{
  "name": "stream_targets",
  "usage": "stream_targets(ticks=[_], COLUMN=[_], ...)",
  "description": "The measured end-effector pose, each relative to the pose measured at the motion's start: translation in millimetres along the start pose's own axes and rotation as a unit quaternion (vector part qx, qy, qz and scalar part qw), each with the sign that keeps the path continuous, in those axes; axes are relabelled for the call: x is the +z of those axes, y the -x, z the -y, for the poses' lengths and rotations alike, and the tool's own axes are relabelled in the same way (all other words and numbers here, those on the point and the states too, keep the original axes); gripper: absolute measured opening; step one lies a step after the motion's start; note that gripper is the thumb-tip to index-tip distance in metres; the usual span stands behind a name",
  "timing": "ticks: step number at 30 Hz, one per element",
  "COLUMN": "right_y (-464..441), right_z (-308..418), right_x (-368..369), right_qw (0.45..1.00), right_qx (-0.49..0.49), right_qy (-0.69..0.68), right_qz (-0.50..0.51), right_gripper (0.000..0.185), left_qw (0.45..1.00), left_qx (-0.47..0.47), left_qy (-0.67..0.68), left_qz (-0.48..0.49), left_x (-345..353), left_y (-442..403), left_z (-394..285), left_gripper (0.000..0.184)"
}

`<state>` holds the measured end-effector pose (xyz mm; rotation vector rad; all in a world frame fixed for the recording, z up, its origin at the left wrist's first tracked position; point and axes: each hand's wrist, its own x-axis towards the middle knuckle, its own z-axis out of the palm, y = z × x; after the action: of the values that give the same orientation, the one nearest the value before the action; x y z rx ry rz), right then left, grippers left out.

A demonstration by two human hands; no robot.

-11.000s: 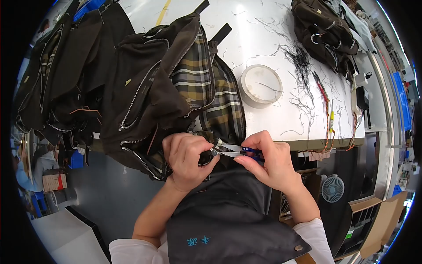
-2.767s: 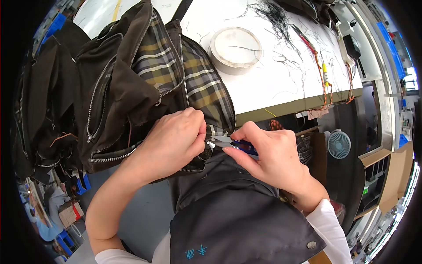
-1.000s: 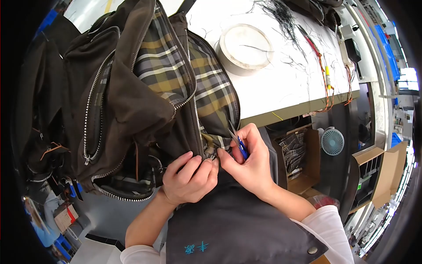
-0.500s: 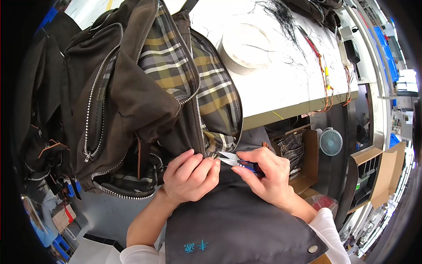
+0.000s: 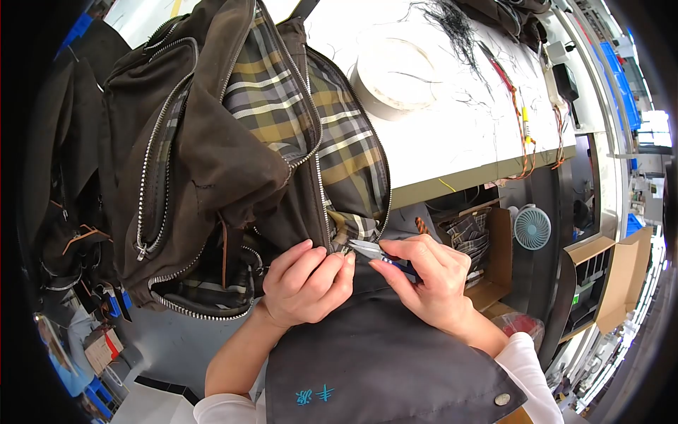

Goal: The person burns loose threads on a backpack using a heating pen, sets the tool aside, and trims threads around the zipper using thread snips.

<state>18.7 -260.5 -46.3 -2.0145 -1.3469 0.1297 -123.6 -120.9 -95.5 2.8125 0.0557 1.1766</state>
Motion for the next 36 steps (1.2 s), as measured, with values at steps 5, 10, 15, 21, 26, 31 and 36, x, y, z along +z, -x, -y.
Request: stream_targets(ticks=[5, 10, 15, 21, 26, 31, 36], right_y=[-1, 4, 0, -1, -2, -4, -3], right_z=[-1, -2, -3, 1, -1, -4, -5], right_x=[3, 5, 1, 1, 3, -2, -5], right_qw=[0.996, 0.949, 0.986, 0.995, 1.000, 0.998, 0.998], right_qx=[0.041, 0.202, 0.104, 0.064, 0.013, -0.045, 0.034], right_qy=[-0.079, -0.243, -0.132, -0.068, -0.019, -0.032, -0.062], right_qz=[-0.004, 0.008, 0.005, 0.030, 0.019, 0.013, 0.009], right_gripper=[0.020, 0.019, 0.021, 0.022, 0.021, 0.021, 0.024], left_qw=[1.000, 1.000, 1.000, 1.000, 1.000, 1.000, 1.000], left_qx=[-0.003, -0.003, -0.001, -0.004, 0.000, -0.004, 0.003], left_qy=[0.004, 0.003, 0.006, 0.009, 0.002, 0.016, 0.008], left_qz=[-0.005, -0.005, -0.003, 0.003, 0.000, 0.006, -0.007], left_x=[1, 2, 1, 0, 1, -1, 3], left_y=[1, 1, 1, 1, 2, 1, 3], left_z=[0, 0, 0, 0, 0, 0, 0], left_gripper=[0.014, 0.014, 0.015, 0.014, 0.012, 0.013, 0.012])
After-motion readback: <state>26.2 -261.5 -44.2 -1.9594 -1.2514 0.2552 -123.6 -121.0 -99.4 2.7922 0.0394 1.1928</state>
